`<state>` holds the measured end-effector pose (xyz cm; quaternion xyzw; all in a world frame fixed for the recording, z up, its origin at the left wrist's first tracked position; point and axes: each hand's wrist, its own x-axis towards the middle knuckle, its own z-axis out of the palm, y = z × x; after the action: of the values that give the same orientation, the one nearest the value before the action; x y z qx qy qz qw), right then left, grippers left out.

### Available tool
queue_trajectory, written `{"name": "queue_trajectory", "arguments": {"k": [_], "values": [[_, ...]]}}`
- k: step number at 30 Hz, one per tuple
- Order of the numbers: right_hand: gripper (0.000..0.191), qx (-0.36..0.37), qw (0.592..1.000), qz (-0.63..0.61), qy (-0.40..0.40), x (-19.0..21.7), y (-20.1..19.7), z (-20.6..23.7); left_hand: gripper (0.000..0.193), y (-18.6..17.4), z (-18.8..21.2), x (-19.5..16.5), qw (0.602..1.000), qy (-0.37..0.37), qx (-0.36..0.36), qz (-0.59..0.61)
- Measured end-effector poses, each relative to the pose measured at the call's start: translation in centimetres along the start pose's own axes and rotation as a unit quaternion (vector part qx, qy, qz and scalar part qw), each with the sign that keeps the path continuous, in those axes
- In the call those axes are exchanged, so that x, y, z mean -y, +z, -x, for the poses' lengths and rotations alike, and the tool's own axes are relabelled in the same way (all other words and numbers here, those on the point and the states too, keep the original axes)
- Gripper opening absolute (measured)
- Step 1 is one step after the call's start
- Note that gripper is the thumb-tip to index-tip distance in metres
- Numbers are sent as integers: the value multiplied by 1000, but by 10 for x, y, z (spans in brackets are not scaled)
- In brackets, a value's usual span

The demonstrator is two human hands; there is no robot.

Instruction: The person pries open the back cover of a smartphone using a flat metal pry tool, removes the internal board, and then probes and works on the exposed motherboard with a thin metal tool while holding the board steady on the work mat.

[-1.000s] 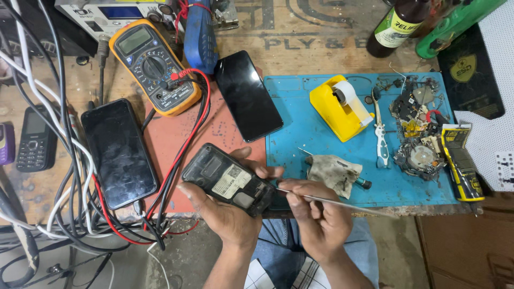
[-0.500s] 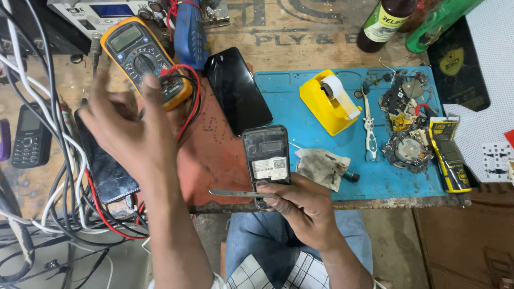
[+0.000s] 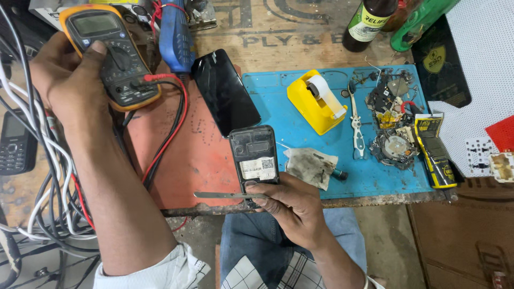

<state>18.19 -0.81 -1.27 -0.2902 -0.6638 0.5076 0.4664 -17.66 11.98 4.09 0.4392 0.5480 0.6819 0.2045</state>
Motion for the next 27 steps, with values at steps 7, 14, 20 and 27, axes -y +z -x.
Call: {"name": "queue_trajectory", "arguments": {"k": [7, 14, 20, 27], "values": [[21, -3, 1000, -28, -3, 0, 2, 0, 33, -18, 15, 3, 998, 48, -19, 30], [20, -3, 1000, -16, -5, 0, 2, -2, 45, -37, -14, 22, 997, 43, -57, -20], [20, -4, 1000, -15, 2, 1, 3, -2, 33, -49, -17, 26, 995, -6, -54, -85], [20, -8, 1000, -2, 5, 3, 1, -2, 27, -50, -22, 36, 989, 0, -45, -144]]}}
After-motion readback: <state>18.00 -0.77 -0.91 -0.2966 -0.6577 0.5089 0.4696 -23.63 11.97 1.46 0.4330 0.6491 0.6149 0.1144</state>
